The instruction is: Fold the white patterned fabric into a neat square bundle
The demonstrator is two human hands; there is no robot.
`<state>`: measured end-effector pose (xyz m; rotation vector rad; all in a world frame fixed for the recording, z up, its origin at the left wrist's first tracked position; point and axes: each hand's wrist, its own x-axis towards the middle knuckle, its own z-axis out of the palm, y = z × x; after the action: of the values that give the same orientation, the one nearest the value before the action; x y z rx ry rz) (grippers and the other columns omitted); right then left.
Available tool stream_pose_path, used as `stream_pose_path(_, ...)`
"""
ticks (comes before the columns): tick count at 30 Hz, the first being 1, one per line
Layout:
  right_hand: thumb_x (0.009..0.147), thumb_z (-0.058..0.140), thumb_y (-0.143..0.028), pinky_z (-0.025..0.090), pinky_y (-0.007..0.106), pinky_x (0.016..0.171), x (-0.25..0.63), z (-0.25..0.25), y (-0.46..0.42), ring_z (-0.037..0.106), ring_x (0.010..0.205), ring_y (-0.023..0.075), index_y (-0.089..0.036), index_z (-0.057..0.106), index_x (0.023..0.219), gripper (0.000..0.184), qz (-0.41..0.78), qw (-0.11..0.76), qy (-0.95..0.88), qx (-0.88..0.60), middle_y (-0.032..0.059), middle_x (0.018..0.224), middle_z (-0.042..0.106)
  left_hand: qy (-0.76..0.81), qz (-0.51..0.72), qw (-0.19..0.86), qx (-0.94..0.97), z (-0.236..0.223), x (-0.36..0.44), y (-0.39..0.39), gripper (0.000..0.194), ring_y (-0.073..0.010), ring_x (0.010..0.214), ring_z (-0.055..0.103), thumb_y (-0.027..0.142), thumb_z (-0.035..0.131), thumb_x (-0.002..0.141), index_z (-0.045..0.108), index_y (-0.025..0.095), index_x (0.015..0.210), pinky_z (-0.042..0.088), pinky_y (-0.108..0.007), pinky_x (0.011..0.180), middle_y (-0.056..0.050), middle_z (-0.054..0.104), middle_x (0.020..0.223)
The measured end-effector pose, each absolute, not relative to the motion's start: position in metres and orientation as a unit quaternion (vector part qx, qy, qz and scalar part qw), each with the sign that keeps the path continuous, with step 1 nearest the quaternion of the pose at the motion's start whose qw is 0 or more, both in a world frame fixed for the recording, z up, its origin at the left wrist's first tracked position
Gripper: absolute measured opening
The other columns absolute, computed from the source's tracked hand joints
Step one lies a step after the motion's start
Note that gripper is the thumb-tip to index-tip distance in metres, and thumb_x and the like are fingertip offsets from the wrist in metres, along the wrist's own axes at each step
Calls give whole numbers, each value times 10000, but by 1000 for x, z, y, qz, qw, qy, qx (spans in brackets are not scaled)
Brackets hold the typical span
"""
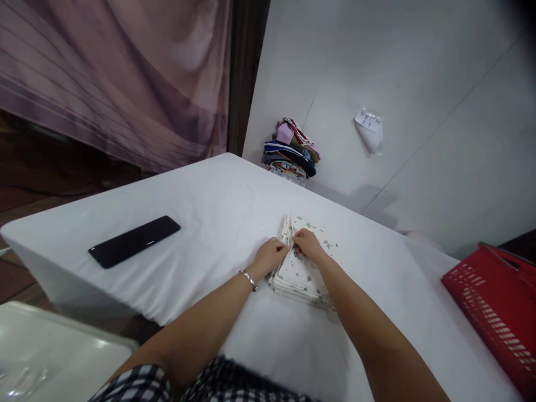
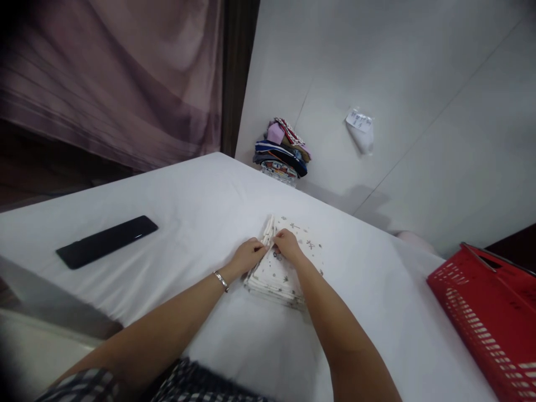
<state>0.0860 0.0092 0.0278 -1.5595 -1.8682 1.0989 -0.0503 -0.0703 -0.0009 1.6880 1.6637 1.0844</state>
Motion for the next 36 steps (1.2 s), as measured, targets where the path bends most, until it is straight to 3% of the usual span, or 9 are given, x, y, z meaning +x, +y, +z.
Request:
stream_pose_path(6,685,528,-114,287,155,329,83,25,8,461,326,60,-186,474,694,91,416,243,-678,-555,-67,478,548,634,386,272,613,-5,-49,-64,359,-121,691,506,406,447,804,592,158,589,351,-239,625,-4,561,752)
stream_pose_path(11,677,514,-119,274,158,324,81,22,10,451,325,63,-192,484,697,82,427,253,-673,-548,-79,460,523,654,359,290,599,-1,-50,-61,469,-135,670,506,453,348,852,608,153,601,342,-247,601,-37,599,722)
stream_pose_path(17,695,526,-194,260,164,323,81,21,6,440,335,61,-183,516,701,17,450,258,-672,-528,-62,487,534,686,306,290,593,4,-46,-57,372,-135,681,534,372,406,823,663,154,665,322,-234,571,-46,644,727)
stream_pose_path(22,707,519,-240,319,177,371,88,21,1,474,390,74,-174,552,764,94,454,285,-671,-512,-37,544,562,715,262,316,566,15,-44,-50,337,-152,664,582,349,432,805,695,148,737,331,-235,530,-72,681,752)
stream_pose_path(28,714,496,-256,457,269,637,134,20,-3,587,651,155,-183,625,806,175,299,316,-727,-532,7,689,638,739,223,325,546,28,-41,-43,353,-196,763,631,465,526,741,687,156,796,381,-234,573,-103,700,861)
stream_pose_path(32,771,449,-217,418,319,864,174,18,-10,582,948,199,-189,653,936,264,125,253,-787,-548,59,1004,660,753,214,319,534,33,-38,-38,303,-223,826,639,403,556,724,670,136,811,408,-242,617,-131,695,885)
stream_pose_path(36,793,475,-198,368,322,949,193,8,-20,528,1089,212,-183,651,989,264,57,193,-823,-532,88,1124,625,749,223,312,540,32,-38,-37,255,-215,832,636,362,547,748,662,135,756,420,-243,645,-127,695,829)
